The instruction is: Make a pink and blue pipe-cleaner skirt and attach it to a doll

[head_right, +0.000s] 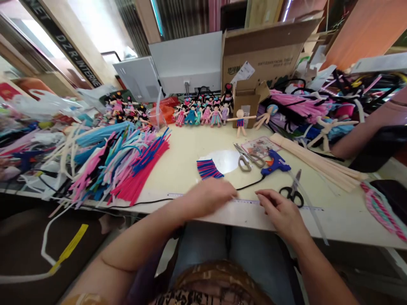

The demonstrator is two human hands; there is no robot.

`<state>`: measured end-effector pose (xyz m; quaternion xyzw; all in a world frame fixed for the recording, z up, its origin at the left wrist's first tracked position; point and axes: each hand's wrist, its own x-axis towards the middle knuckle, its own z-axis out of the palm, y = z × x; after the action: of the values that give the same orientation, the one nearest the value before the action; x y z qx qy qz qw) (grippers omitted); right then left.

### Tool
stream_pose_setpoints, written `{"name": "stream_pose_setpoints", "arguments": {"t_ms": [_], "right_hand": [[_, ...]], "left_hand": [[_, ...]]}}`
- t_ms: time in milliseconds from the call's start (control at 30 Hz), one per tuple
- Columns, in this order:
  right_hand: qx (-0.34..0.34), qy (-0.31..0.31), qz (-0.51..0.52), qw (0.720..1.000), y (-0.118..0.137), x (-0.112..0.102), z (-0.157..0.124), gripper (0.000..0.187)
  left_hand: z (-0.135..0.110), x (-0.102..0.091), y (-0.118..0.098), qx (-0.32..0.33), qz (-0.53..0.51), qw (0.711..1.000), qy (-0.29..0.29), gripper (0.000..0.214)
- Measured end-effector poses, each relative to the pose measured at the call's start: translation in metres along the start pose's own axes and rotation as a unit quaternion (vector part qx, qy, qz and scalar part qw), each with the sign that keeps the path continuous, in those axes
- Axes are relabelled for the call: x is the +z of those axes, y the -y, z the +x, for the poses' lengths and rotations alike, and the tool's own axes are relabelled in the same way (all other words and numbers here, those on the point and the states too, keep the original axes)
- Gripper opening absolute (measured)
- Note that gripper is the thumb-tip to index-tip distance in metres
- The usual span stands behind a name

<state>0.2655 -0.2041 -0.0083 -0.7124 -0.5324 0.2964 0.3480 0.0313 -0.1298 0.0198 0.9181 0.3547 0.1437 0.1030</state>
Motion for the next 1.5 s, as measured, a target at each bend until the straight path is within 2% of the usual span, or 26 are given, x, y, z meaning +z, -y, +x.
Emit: {"name": "stream_pose_setpoints", "arguments": {"t_ms": [100, 200, 333, 400, 467, 567, 667, 733, 800, 867, 900, 967, 1033, 1167, 1367, 1500], "right_hand": [[0.003, -0.022, -0.015, 1.000, -0.009, 0.001, 0.001, 0.040], [-0.041, -0.016, -0.021, 0.999, -0.002, 0.011, 0.003, 0.035], [-0.148, 0.019, -0.048, 0.988, 0.032, 0.034, 0.030, 0.029], [-0.187, 0.032, -0.079, 0.979, 0.051, 0.050, 0.055, 0.025], [-0.198, 0.050, -0.119, 0.972, 0.067, 0.069, 0.083, 0.024], [-0.161, 0.064, -0.162, 0.972, 0.080, 0.094, 0.119, 0.024], [-0.136, 0.092, -0.142, 0.976, 0.082, 0.111, 0.140, 0.015], [-0.136, 0.096, -0.121, 0.979, 0.081, 0.115, 0.148, 0.010], [-0.128, 0.099, -0.069, 0.984, 0.080, 0.116, 0.151, 0.010], [-0.111, 0.112, 0.050, 0.986, 0.081, 0.115, 0.152, 0.012], [-0.100, 0.120, 0.123, 0.980, 0.081, 0.114, 0.152, 0.014], [-0.071, 0.137, 0.250, 0.956, 0.082, 0.112, 0.149, 0.020], [-0.032, 0.158, 0.309, 0.937, 0.084, 0.110, 0.145, 0.025], [0.028, 0.188, 0.342, 0.920, 0.085, 0.105, 0.141, 0.031], [0.059, 0.188, 0.327, 0.924, 0.085, 0.100, 0.140, 0.036], [0.065, 0.192, 0.318, 0.926, 0.085, 0.098, 0.139, 0.036]], "left_hand": [[0.000, -0.009, 0.049, -0.061, 0.049, 0.997, -0.024, 0.020], [-0.004, -0.010, 0.089, -0.140, 0.031, 0.986, -0.084, 0.022], [0.007, -0.010, 0.117, -0.219, -0.024, 0.973, -0.073, 0.020], [0.019, -0.008, 0.125, -0.243, -0.047, 0.968, -0.045, 0.030], [0.032, -0.005, 0.129, -0.243, -0.066, 0.968, -0.012, 0.039], [0.044, 0.000, 0.133, -0.227, -0.102, 0.969, 0.015, 0.028], [0.047, 0.002, 0.134, -0.224, -0.145, 0.964, 0.017, 0.020], [0.048, 0.000, 0.135, -0.226, -0.232, 0.946, 0.001, 0.021], [0.050, -0.003, 0.136, -0.236, -0.365, 0.900, -0.019, 0.027], [0.053, -0.005, 0.137, -0.253, -0.478, 0.841, -0.022, 0.034], [0.055, -0.006, 0.137, -0.263, -0.510, 0.819, -0.019, 0.035], [0.058, -0.005, 0.136, -0.276, -0.539, 0.795, -0.017, 0.029], [0.060, -0.001, 0.135, -0.280, -0.553, 0.784, -0.025, 0.024], [0.057, 0.006, 0.133, -0.275, -0.593, 0.755, -0.055, 0.030], [0.055, 0.001, 0.127, -0.272, -0.586, 0.760, -0.075, 0.032], [0.056, -0.001, 0.124, -0.276, -0.590, 0.752, -0.102, 0.031]]}}
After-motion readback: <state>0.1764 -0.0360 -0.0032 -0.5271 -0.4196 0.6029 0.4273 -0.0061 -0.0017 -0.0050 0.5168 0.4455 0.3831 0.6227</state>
